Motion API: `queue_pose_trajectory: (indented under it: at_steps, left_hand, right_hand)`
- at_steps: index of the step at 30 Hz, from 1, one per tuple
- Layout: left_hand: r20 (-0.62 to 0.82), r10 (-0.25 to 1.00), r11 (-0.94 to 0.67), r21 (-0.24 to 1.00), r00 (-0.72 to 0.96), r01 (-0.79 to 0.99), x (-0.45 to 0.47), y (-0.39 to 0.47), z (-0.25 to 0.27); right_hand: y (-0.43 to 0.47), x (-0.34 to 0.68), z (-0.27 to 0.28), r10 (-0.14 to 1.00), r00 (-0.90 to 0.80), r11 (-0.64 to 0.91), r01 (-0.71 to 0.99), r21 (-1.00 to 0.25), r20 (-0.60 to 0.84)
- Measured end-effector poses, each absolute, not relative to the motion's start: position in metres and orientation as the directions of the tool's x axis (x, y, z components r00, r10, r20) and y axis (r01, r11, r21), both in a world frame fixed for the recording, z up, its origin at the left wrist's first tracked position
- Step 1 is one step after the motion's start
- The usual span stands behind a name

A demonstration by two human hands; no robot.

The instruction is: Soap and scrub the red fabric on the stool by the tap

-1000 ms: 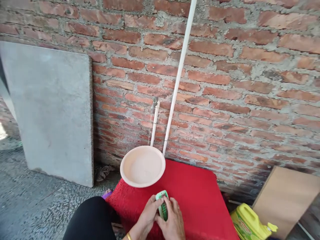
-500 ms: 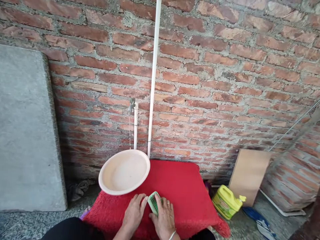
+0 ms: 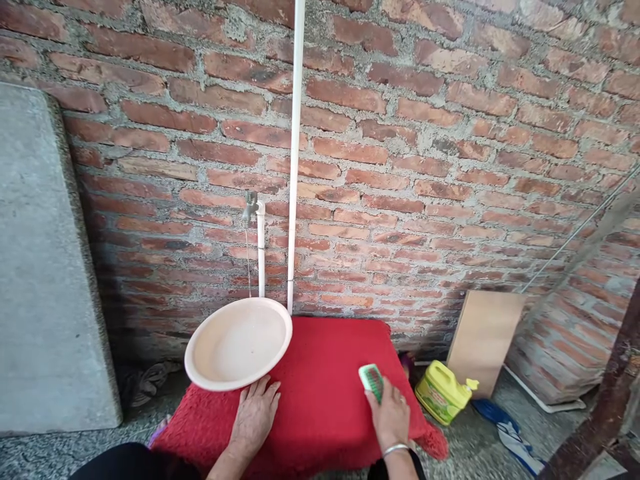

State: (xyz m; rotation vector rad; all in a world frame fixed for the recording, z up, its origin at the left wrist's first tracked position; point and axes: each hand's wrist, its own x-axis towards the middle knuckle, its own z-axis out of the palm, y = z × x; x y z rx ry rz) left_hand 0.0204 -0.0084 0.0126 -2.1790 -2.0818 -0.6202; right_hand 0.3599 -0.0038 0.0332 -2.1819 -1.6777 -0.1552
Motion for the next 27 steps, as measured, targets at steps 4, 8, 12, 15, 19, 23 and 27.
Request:
queue_pose_trajectory:
  at_steps: [4,8,12,15,19,23,27]
  left_hand:
    - [0.331,0.944,-0.071,0.236,-0.011,0.969,0.023,-0.009,0.017]
    - [0.335,0.942,-0.069,0.245,-0.017,0.967,0.025,-0.009,0.018]
    - [0.341,0.940,-0.068,0.252,-0.023,0.965,0.024,-0.009,0.015]
    - [0.368,0.929,-0.074,0.253,-0.025,0.965,0.022,-0.009,0.012]
    - [0.361,0.932,-0.084,0.277,-0.022,0.957,0.020,-0.009,0.011]
    - [0.310,0.950,-0.064,0.305,-0.036,0.950,0.023,-0.010,0.017]
    - [0.288,0.957,-0.050,0.301,-0.041,0.952,0.027,-0.012,0.023]
  right_hand:
    - [-0.005,0.417,0.029,0.812,0.433,-0.374,0.901,-0.220,0.392]
    - [-0.002,0.396,0.032,0.837,0.401,-0.302,0.906,-0.296,0.372]
    - [-0.005,0.301,0.033,0.941,0.111,0.017,0.929,-0.371,0.320]
    - [-0.011,0.231,0.030,0.963,-0.080,0.179,0.905,-0.386,0.258]
    - [0.000,0.210,0.032,0.956,-0.156,0.234,0.916,-0.327,0.248]
    - [0.026,0.285,0.045,0.963,0.091,-0.043,0.981,-0.190,0.255]
    - [0.032,0.378,0.051,0.875,0.365,-0.338,0.931,-0.139,0.317]
